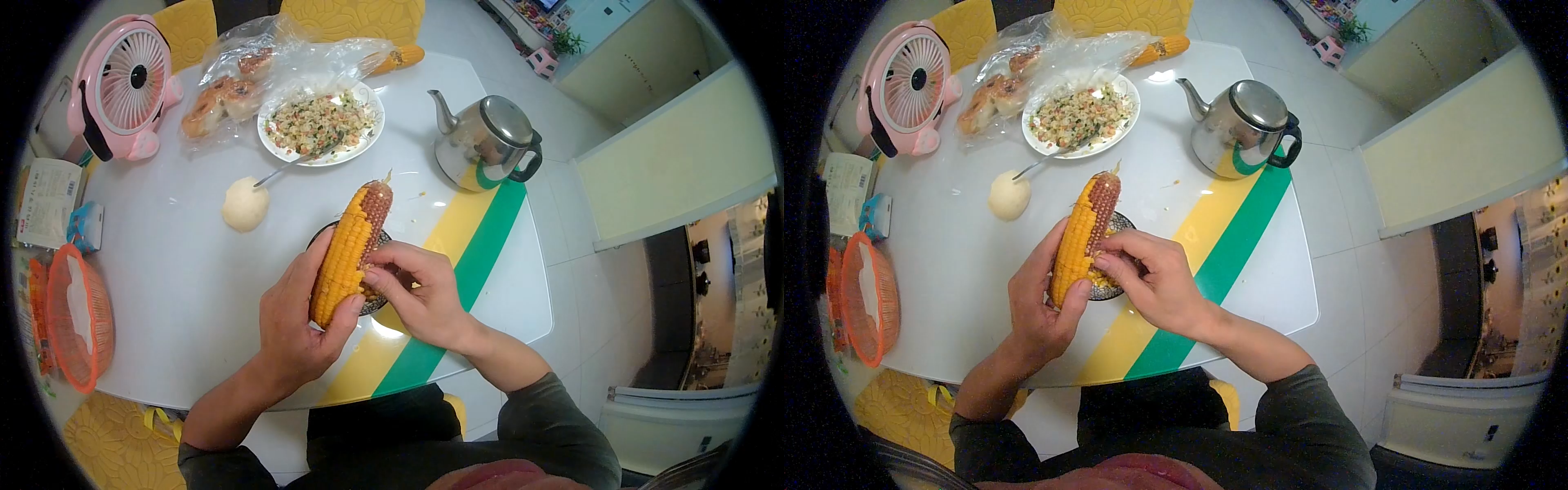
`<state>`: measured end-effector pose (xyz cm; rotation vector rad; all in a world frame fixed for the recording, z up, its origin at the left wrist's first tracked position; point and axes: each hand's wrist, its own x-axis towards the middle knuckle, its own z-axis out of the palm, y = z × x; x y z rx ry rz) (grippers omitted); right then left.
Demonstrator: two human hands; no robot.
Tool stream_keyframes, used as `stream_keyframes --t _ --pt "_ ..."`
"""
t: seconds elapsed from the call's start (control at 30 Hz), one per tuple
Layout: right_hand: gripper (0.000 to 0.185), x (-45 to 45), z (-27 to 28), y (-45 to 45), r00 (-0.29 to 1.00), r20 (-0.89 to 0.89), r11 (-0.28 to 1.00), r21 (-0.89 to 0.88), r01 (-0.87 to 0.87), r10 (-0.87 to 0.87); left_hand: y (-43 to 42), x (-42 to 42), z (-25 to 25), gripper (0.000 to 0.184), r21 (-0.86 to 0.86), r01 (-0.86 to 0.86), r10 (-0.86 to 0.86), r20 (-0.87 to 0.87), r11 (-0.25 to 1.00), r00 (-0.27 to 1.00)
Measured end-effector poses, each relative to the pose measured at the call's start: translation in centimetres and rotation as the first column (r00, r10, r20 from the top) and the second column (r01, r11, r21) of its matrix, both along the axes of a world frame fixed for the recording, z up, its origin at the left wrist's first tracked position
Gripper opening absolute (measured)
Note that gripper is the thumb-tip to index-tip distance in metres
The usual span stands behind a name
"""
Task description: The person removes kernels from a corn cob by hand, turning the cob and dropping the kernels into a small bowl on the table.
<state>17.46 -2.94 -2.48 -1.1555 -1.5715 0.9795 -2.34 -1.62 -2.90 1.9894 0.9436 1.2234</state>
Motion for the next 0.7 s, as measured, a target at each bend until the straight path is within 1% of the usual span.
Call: stream_keyframes --t 0.3,0.7 --pt "0.016 0.01 -0.15 -0.01 1.0 0.006 1.0 0.026 0.003 -0.003 0.06 0.11 -0.07 0.066 -0.006 0.007 -0.007 0.02 1.0 1.0" --pt "0.016 0.14 0.14 -0.05 1.0 0.023 1.0 -0.013 0.001 -0.001 0.04 0.0 -0.37 0.067 -0.023 0.009 -0.008 0.03 1.0 1.0"
